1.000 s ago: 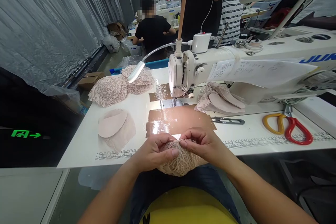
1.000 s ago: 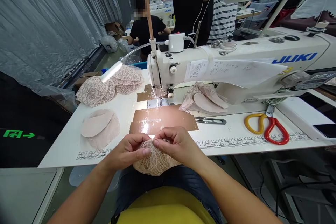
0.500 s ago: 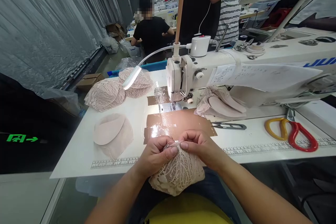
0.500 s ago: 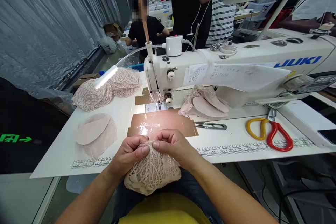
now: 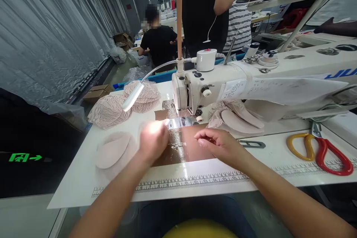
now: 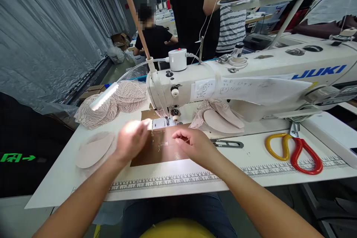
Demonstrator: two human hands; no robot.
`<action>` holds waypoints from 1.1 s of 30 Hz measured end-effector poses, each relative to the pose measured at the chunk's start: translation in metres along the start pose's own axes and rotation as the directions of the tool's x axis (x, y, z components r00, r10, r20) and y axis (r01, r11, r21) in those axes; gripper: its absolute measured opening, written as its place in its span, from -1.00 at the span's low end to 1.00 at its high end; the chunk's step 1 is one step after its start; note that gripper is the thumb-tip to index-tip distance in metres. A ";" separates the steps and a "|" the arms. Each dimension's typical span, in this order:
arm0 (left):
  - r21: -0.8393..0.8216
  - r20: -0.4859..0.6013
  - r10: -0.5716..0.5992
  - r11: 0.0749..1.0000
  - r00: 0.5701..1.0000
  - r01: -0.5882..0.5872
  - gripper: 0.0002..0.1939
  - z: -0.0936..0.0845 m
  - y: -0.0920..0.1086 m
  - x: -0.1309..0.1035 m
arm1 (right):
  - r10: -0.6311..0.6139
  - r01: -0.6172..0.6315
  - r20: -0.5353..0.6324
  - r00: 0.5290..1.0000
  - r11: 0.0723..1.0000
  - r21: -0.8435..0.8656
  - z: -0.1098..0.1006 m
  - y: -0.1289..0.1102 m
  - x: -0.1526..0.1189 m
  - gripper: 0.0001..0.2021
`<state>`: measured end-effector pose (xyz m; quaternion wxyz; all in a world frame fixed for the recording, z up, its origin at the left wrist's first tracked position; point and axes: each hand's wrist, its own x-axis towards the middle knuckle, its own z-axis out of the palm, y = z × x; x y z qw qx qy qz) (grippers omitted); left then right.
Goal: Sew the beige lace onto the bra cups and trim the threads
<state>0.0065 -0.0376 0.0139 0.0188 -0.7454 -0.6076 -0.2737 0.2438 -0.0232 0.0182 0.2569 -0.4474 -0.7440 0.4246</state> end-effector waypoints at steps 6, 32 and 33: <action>0.065 0.231 0.109 0.990 0.967 -0.128 -0.71 0.071 0.030 -0.001 | -0.126 0.139 0.062 0.990 0.935 -0.327 0.007 0.002 0.034 -0.74; -0.121 0.199 0.447 0.894 0.872 -0.431 -0.68 0.055 -0.007 0.024 | -0.192 0.195 0.100 0.976 0.582 -0.789 0.034 0.024 0.048 -0.58; -0.120 0.184 0.454 0.891 0.872 -0.438 -0.68 0.056 -0.009 0.025 | -0.183 0.185 0.094 0.979 0.585 -0.789 0.034 0.023 0.048 -0.59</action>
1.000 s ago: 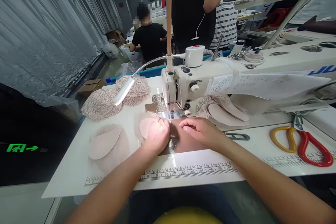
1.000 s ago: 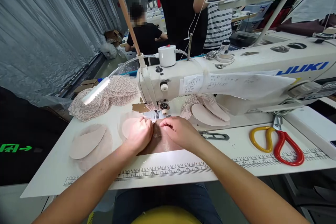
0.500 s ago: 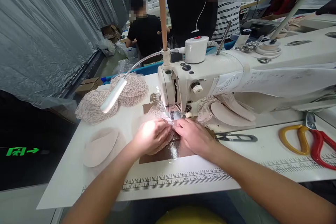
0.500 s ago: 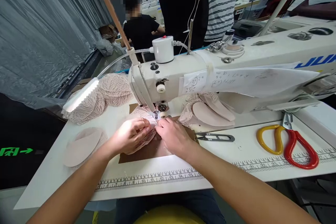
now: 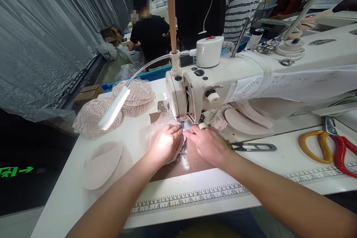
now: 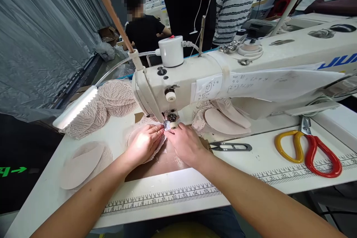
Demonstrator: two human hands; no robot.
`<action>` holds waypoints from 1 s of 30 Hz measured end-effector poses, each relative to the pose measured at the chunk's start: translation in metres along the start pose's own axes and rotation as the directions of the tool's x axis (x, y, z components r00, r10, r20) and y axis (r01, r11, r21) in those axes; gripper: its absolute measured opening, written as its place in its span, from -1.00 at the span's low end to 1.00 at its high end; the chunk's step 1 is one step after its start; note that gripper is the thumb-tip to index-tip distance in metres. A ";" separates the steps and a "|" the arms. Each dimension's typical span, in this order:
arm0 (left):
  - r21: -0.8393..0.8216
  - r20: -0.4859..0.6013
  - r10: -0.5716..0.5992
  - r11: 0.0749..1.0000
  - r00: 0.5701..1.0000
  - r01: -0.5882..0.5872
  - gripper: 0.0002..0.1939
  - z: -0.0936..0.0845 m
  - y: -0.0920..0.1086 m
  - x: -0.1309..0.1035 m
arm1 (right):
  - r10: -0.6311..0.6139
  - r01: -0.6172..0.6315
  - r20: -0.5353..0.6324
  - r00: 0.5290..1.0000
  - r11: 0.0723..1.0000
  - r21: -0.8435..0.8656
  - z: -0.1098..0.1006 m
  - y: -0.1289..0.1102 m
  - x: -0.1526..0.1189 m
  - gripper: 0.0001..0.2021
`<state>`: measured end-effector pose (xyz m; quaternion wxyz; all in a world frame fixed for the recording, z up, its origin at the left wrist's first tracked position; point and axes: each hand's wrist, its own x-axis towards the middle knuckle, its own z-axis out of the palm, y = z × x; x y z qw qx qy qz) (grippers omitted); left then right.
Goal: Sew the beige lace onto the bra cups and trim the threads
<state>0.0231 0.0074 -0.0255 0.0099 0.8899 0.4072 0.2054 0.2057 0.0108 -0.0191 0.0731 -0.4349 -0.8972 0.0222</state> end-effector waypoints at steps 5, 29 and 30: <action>0.003 -0.031 0.012 1.000 0.999 -0.012 -0.70 0.005 -0.004 -0.003 | 0.021 -0.021 0.004 1.000 1.000 0.005 0.000 -0.002 0.001 -0.60; 0.104 0.034 -0.333 0.939 0.942 0.328 -0.61 0.005 -0.012 -0.008 | -0.011 0.020 -0.153 0.988 0.998 0.055 0.016 0.001 -0.005 -0.63; 0.104 0.028 -0.372 0.924 0.928 0.368 -0.59 0.005 -0.013 -0.009 | -0.006 0.015 -0.158 0.987 0.998 0.058 0.016 0.000 -0.005 -0.63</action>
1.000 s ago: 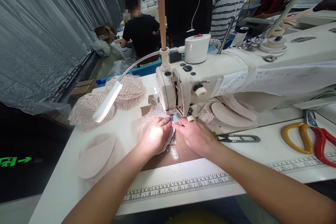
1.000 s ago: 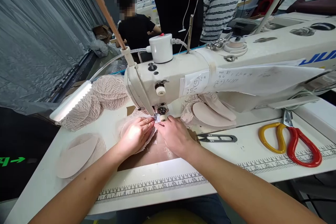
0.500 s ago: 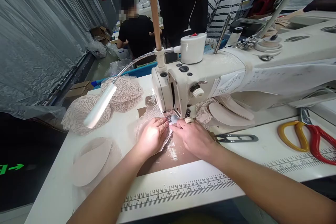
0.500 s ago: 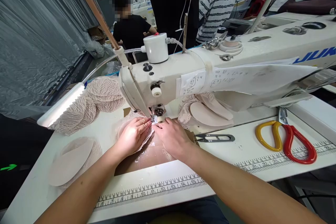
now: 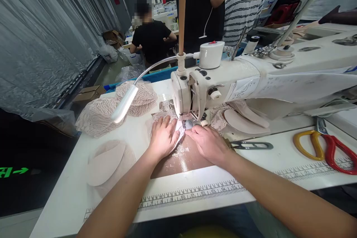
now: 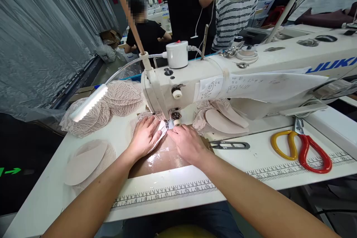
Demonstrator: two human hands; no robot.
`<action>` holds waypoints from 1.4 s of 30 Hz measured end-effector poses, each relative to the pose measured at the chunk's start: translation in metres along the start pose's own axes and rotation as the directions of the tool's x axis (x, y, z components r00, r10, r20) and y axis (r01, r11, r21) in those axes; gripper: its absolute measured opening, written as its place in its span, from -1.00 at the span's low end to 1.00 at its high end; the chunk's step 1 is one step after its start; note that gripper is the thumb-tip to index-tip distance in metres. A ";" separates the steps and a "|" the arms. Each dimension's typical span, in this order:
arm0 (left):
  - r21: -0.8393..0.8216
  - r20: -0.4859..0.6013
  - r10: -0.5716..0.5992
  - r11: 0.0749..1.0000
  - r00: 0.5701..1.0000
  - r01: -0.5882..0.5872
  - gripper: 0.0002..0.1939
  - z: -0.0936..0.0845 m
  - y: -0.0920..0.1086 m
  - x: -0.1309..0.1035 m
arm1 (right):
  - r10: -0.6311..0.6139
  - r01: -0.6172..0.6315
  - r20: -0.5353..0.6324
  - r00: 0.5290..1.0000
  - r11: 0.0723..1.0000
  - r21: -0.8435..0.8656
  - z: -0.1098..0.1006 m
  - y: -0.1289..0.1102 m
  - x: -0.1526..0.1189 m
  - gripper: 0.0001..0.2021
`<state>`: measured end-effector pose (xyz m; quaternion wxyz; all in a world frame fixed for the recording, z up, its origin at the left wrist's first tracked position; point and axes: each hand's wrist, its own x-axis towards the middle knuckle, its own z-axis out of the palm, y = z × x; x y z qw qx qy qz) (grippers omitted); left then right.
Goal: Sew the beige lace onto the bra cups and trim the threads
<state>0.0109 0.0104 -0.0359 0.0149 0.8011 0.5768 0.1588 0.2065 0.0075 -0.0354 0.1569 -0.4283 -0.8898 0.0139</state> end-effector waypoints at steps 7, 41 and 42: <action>-0.241 0.233 -0.040 0.966 0.972 0.097 -0.59 -0.029 -0.011 -0.010 | -0.042 0.061 -0.108 0.993 0.981 0.183 -0.002 0.002 -0.006 -0.53; -0.072 0.197 0.337 0.941 0.920 -0.330 -0.54 -0.031 0.014 -0.008 | 0.028 -0.023 0.091 0.995 0.998 -0.057 -0.012 -0.001 -0.002 -0.66; -0.072 0.203 0.343 0.939 0.917 -0.336 -0.54 -0.031 0.012 -0.005 | 0.035 -0.030 0.090 0.995 0.998 -0.058 -0.012 -0.002 -0.001 -0.68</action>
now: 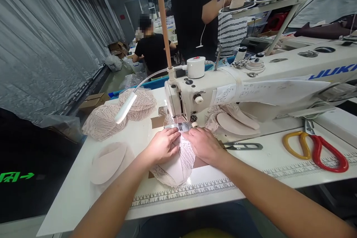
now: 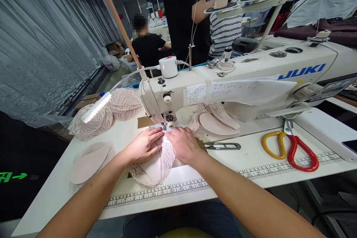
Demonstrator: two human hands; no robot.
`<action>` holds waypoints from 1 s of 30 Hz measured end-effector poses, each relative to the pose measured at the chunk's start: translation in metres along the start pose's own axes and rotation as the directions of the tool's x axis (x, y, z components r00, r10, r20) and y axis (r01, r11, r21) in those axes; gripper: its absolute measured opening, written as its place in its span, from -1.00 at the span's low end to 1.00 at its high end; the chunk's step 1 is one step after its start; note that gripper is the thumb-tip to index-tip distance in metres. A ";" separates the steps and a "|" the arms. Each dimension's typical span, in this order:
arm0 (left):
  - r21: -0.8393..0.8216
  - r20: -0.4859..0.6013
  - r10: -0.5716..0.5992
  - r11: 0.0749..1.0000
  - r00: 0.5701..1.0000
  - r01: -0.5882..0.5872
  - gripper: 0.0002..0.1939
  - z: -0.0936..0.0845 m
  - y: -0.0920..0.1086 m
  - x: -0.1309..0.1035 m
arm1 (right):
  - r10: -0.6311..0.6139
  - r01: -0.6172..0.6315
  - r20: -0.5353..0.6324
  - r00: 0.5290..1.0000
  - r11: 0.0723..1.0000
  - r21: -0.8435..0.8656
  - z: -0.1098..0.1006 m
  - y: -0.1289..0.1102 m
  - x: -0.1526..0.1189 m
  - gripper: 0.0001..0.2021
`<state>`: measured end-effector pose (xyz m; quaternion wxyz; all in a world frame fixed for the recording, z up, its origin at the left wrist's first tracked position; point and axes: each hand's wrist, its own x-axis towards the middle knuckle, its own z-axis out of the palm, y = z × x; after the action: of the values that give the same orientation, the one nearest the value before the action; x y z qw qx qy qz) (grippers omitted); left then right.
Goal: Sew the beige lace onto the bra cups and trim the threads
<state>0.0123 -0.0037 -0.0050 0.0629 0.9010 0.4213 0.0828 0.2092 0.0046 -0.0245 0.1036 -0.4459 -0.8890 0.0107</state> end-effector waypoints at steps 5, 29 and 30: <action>-0.031 0.027 0.049 0.998 0.998 -0.048 -0.48 0.001 -0.018 0.006 | 0.003 -0.003 0.002 1.000 1.000 0.003 0.002 -0.001 0.003 -0.70; -0.272 -0.177 -0.114 0.960 0.978 0.063 -0.83 0.007 0.013 -0.029 | -0.140 0.185 -0.131 0.981 0.875 0.448 -0.002 0.011 -0.013 -0.65; -0.272 -0.178 -0.115 0.960 0.977 0.063 -0.83 0.007 0.012 -0.029 | -0.193 0.213 -0.092 0.977 0.881 0.422 -0.004 0.009 -0.015 -0.65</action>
<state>0.0045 -0.0344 -0.0125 0.1453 0.8523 0.4509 0.2217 0.2262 -0.0020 -0.0241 0.2207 -0.3166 -0.9038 0.1850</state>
